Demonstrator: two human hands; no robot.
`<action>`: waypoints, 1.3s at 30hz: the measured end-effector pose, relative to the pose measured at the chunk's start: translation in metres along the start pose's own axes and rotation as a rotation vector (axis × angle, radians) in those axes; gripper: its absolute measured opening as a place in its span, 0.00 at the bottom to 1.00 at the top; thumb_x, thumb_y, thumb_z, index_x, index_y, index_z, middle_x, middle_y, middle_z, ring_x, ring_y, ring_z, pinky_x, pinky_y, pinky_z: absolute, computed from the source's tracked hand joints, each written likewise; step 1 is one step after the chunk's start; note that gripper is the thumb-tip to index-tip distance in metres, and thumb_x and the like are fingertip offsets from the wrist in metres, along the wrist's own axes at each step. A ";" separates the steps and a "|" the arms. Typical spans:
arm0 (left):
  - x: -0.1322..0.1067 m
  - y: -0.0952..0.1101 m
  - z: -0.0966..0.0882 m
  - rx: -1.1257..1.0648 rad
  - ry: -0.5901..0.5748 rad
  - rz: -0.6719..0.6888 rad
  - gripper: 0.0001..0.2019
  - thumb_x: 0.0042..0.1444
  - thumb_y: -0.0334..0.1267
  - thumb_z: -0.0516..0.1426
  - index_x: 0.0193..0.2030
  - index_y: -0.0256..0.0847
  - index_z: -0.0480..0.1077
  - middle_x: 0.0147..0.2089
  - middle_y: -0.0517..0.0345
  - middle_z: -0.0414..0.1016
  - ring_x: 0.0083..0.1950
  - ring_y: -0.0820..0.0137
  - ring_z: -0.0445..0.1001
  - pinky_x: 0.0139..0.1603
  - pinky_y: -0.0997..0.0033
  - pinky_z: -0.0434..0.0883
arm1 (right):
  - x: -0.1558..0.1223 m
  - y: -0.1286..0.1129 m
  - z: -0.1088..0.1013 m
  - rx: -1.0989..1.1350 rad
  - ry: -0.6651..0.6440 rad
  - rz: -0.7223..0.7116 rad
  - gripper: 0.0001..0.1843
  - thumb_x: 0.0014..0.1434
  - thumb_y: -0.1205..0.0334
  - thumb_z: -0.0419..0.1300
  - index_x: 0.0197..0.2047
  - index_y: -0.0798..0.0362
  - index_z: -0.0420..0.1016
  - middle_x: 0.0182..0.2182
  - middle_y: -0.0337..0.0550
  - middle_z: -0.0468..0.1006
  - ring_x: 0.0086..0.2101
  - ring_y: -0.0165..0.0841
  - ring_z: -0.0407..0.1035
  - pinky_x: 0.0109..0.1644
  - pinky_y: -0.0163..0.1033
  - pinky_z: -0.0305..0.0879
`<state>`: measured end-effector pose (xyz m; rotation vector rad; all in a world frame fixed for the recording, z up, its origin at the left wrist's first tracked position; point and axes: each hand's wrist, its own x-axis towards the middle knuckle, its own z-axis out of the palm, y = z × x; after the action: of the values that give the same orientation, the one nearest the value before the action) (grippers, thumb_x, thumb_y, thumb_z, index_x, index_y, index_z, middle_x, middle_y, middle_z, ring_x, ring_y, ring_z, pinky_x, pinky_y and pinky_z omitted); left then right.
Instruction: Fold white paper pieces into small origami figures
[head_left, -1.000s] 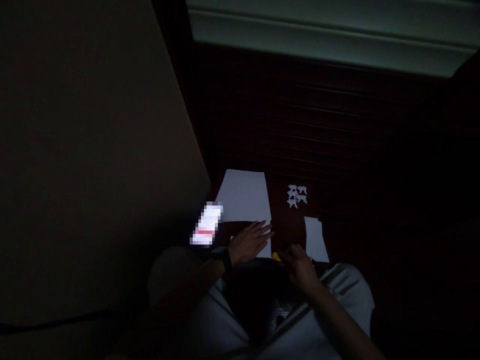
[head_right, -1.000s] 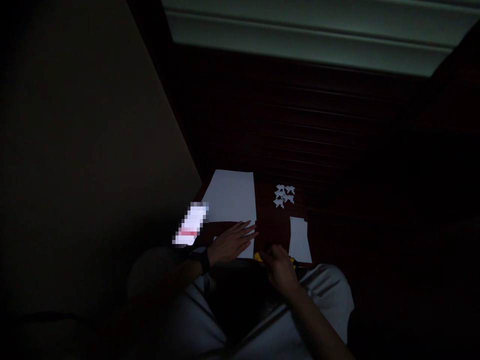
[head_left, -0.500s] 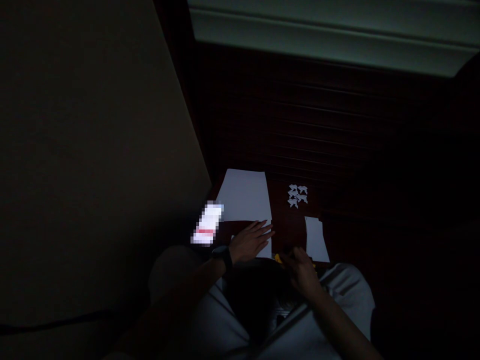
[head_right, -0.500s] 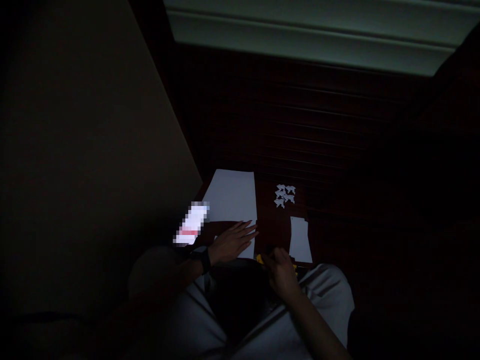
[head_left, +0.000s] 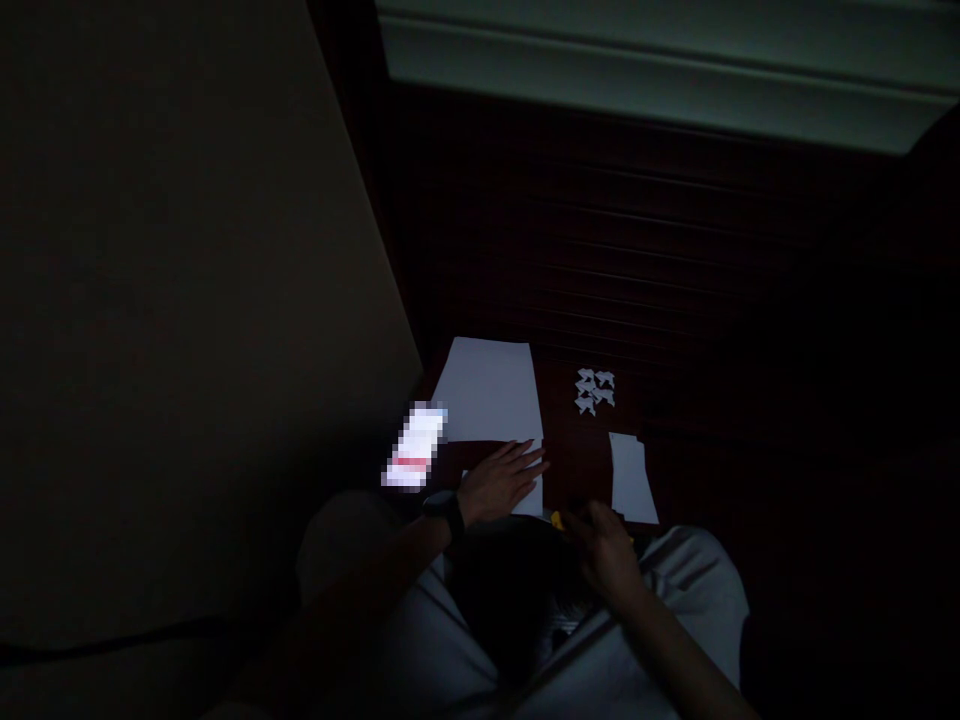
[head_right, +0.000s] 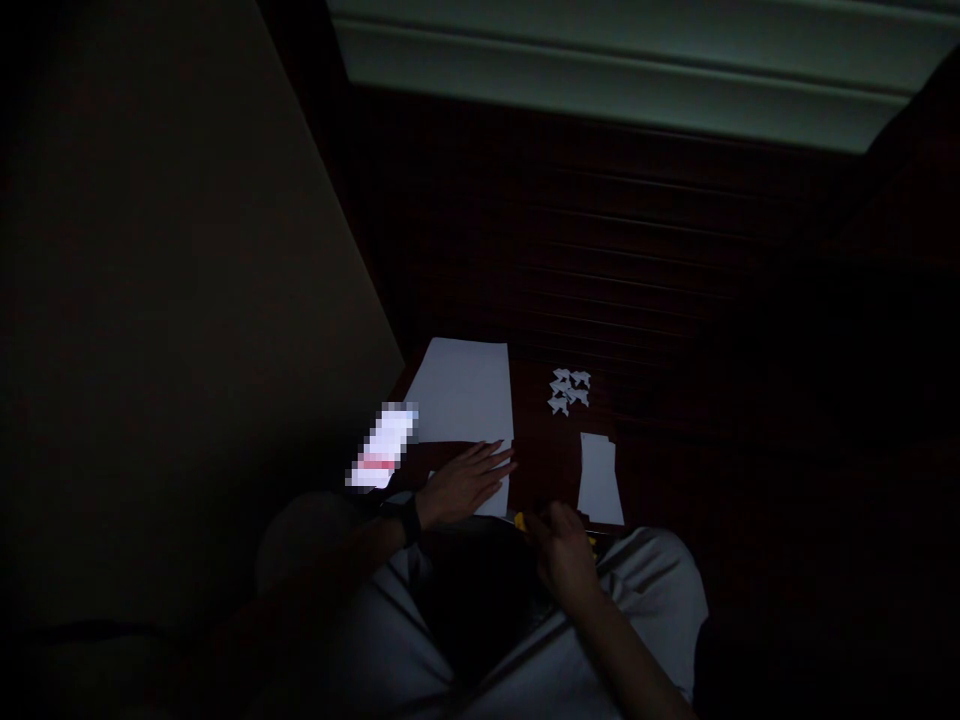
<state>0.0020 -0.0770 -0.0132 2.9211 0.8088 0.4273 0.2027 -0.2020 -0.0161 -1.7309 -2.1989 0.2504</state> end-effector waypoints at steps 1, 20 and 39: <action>0.000 0.000 0.000 -0.002 -0.004 -0.001 0.20 0.61 0.40 0.42 0.60 0.45 0.54 0.63 0.60 0.53 0.66 0.69 0.41 0.63 0.60 0.44 | 0.000 0.000 0.000 0.006 0.000 0.001 0.27 0.50 0.72 0.54 0.54 0.48 0.64 0.36 0.48 0.64 0.37 0.39 0.59 0.40 0.42 0.56; 0.000 0.000 -0.001 -0.025 -0.004 0.013 0.20 0.61 0.40 0.42 0.60 0.43 0.53 0.64 0.57 0.52 0.66 0.67 0.40 0.63 0.59 0.43 | -0.003 0.003 0.005 0.068 0.006 -0.044 0.24 0.51 0.73 0.53 0.52 0.50 0.66 0.34 0.47 0.63 0.37 0.38 0.58 0.38 0.40 0.57; -0.008 0.008 -0.003 -0.152 0.184 -0.010 0.19 0.59 0.38 0.47 0.57 0.38 0.59 0.57 0.49 0.63 0.60 0.65 0.57 0.60 0.59 0.55 | 0.048 0.080 -0.028 -0.107 0.242 0.562 0.17 0.58 0.57 0.49 0.46 0.55 0.70 0.36 0.50 0.71 0.38 0.37 0.64 0.41 0.37 0.57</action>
<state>-0.0014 -0.0878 -0.0111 2.7664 0.7737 0.7321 0.2753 -0.1382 -0.0103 -2.2766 -1.5484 0.0458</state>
